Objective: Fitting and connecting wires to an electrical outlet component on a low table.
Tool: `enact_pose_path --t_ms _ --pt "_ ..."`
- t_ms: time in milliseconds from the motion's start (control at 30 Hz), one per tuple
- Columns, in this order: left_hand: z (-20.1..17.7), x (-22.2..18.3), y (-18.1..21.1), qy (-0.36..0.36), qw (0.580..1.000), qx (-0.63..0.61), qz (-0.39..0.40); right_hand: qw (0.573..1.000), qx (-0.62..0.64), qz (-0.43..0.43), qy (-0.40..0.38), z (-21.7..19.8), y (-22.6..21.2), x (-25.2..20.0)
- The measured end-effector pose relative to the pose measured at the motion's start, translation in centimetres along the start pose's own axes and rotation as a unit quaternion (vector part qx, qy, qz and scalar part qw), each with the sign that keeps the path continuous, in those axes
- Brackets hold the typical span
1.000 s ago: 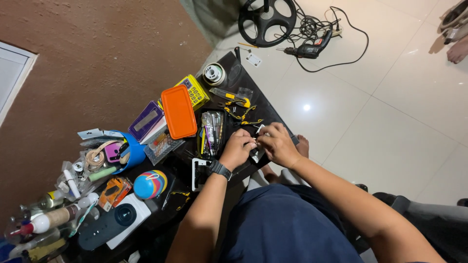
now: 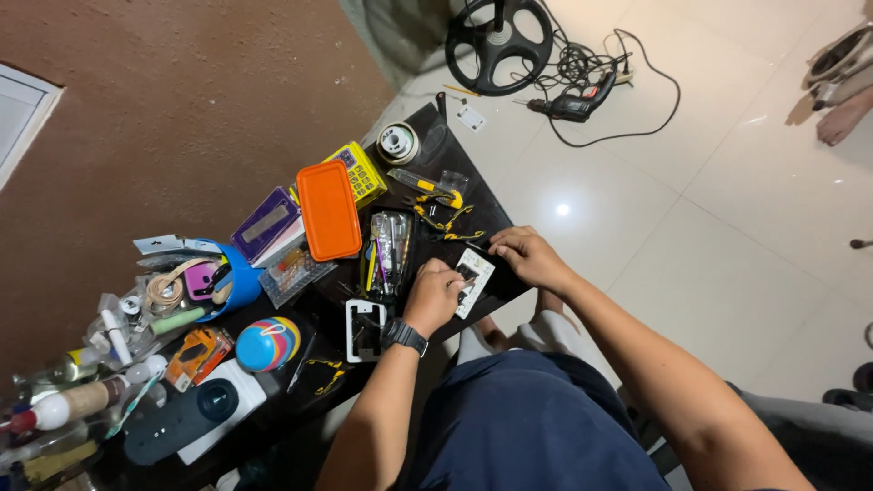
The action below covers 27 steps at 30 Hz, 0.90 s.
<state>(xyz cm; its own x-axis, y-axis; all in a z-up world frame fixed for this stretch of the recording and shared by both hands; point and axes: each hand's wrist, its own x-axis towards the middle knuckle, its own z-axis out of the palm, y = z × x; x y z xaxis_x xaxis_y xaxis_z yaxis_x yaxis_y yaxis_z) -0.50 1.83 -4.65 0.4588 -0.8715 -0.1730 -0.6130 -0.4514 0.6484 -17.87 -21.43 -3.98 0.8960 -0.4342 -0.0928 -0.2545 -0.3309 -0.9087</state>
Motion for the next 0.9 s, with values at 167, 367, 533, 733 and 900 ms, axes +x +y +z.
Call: enact_pose_path --t_ms 167,367,533,733,900 --pt "-0.6 -0.3 0.0 0.009 1.0 0.001 -0.03 0.999 -0.023 -0.03 0.012 0.9 0.7 1.4" --pt "-0.6 -0.8 0.1 0.044 0.996 -0.024 -0.079 0.996 -0.06 -0.072 -0.001 1.7 -0.5 3.8" --pt "0.2 -1.1 -0.5 0.087 0.99 -0.027 -0.108 0.979 -0.153 -0.13 0.019 3.0 -0.9 6.6" --pt "0.9 -1.6 0.2 0.139 0.979 -0.038 -0.142 0.952 -0.247 -0.18 0.034 4.1 -5.3 11.0" --pt "2.2 -2.3 -0.3 0.162 0.969 -0.043 -0.18 0.909 -0.378 -0.175 -0.012 5.8 -5.4 13.8"
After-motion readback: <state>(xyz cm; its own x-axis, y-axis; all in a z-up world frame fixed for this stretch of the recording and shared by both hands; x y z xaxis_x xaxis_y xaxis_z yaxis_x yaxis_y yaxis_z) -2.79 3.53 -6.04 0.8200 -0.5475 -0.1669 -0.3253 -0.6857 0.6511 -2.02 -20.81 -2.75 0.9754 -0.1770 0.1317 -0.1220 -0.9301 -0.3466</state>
